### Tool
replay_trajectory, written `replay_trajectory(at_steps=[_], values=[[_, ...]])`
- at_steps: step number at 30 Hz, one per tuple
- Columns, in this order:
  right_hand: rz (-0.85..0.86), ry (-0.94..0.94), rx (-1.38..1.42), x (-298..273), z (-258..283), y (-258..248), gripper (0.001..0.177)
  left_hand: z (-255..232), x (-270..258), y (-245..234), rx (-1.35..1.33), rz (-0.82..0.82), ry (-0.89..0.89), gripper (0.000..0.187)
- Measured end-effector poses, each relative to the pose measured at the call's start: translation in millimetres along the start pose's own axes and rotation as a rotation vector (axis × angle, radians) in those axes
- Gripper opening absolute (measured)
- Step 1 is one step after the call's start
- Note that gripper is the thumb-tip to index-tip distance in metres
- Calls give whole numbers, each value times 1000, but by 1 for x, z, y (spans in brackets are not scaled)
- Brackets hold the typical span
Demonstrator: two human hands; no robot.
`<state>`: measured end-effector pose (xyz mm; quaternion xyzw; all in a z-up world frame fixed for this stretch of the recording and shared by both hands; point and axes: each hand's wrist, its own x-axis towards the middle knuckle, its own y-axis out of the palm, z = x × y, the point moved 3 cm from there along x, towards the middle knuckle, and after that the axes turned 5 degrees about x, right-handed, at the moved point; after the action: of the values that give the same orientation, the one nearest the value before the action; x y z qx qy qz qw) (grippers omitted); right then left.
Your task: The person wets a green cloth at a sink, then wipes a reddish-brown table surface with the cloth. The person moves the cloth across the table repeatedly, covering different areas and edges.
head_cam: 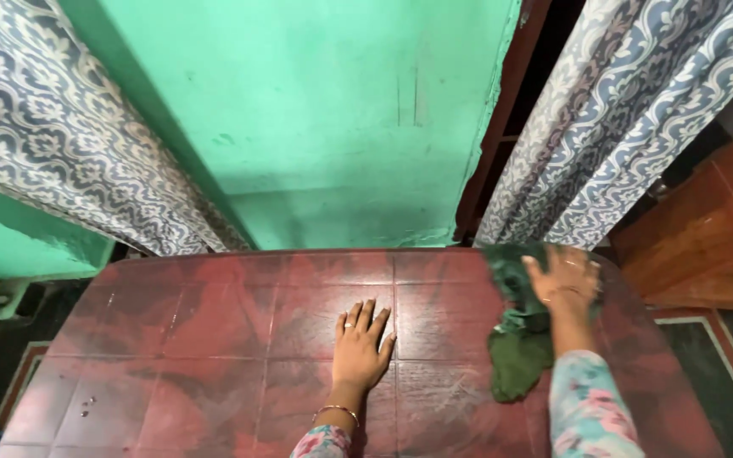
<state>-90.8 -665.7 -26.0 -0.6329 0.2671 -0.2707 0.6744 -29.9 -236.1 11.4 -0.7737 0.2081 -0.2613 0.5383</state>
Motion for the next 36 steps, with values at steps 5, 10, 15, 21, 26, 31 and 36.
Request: replay_trajectory(at_steps=[5, 10, 15, 21, 26, 31, 36], values=[[-66, 281, 171, -24, -36, 16, 87, -7, 2, -9, 2, 41, -22, 53], [-207, 359, 159, -46, -22, 38, 89, -7, 5, -6, -6, 27, -35, 53], [-227, 146, 72, -71, 2, 42, 84, -7, 7, -5, -14, 64, -42, 56], [-2, -61, 22, -126, 102, 21, 73, 6, 3, -12, -167, 102, 37, 66], [8, -180, 46, -170, 179, 25, 70, 76, -30, -29, 28, 104, -112, 63], [35, -229, 30, -203, 239, 17, 69, 181, -64, -69, 203, 35, -244, 68], [70, -254, 28, -228, 301, 18, 71, 276, -98, -105, 295, -54, -401, 69]])
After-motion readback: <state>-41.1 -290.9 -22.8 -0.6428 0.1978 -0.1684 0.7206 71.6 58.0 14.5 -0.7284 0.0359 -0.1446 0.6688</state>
